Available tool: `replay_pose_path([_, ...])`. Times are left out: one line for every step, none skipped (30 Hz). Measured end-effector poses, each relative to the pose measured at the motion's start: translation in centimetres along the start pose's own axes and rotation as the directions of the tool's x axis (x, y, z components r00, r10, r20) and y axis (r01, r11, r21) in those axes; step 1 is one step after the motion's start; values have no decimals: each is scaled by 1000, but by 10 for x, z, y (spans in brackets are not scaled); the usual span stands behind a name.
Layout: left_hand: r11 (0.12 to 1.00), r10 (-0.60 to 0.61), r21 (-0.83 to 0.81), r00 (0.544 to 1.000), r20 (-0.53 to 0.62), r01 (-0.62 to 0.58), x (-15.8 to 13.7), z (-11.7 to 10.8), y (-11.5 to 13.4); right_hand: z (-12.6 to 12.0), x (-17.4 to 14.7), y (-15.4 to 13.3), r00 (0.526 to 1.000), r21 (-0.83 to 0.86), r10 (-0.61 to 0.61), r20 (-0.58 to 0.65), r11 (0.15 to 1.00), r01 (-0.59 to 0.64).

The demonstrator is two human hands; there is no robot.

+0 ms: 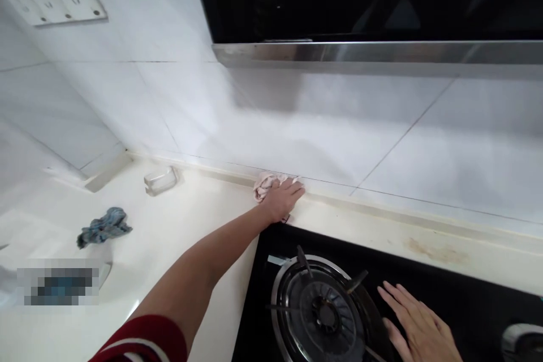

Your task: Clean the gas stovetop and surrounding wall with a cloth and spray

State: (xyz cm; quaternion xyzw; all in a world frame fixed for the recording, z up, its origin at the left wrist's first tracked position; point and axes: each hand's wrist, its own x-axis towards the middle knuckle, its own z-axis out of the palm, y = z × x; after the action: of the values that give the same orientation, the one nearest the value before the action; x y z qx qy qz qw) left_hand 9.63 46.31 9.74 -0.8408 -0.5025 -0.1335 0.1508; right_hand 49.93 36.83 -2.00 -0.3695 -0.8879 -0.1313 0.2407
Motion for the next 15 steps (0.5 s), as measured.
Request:
replay_pose_path([999, -33, -6, 999, -17, 33, -8, 0, -8, 0, -1, 1, 1000, 7, 2, 6, 1000, -2])
replay_pose_path([996, -85, -18, 996, -32, 85, -19, -2, -18, 0, -1, 1, 1000, 10, 3, 10, 1000, -3])
replay_pose_path([988, -154, -33, 987, -45, 153, -32, -4, -31, 0, -2, 2, 1000, 10, 2, 17, 1000, -2])
replay_pose_path([971, -238, -47, 970, -55, 236, -46, -6, -45, 0, -2, 2, 1000, 9, -1, 23, 1000, 1])
replay_pose_path([946, -323, -53, 944, -63, 320, -60, -10, -60, 0, -2, 2, 1000, 10, -2, 27, 1000, 2])
replay_pose_path([914, -406, -54, 911, -72, 403, -74, -14, -75, 0, -1, 1, 1000, 15, -1, 21, 1000, 0])
replay_pose_path([876, -482, -51, 873, -71, 479, -87, -18, -89, 0, 0, 0, 1000, 24, 2, 14, 1000, -2])
replay_pose_path([833, -554, -46, 830, -75, 552, -99, -22, -103, 0, 0, 0, 1000, 34, 5, 4, 999, -5])
replay_pose_path([787, -617, -37, 783, -81, 616, -109, -27, -115, -1, 2, -2, 1000, 40, 7, -4, 999, -7])
replay_pose_path([738, -674, -20, 734, -90, 675, -119, -31, -126, -2, 3, -3, 1000, 39, 8, -12, 999, -7])
replay_pose_path([681, -728, 2, 677, -110, 732, -129, -35, -136, -3, 4, -4, 1000, 31, 7, -13, 999, -6])
replay_pose_path([617, -776, 25, 613, -144, 787, -137, -39, -145, -5, 5, -5, 1000, 18, 4, -10, 1000, -4])
replay_pose_path([544, -818, 43, 541, -197, 838, -145, -42, -153, -7, 7, -7, 1000, 2, 2, -4, 1000, -2])
replay_pose_path([475, -843, 53, 471, -261, 878, -153, -45, -159, -9, 8, -8, 1000, -11, 3, 1, 1000, -3])
replay_pose_path([416, -856, 47, 408, -319, 908, -160, -47, -164, -10, 9, -9, 1000, -20, 8, 7, 1000, -8])
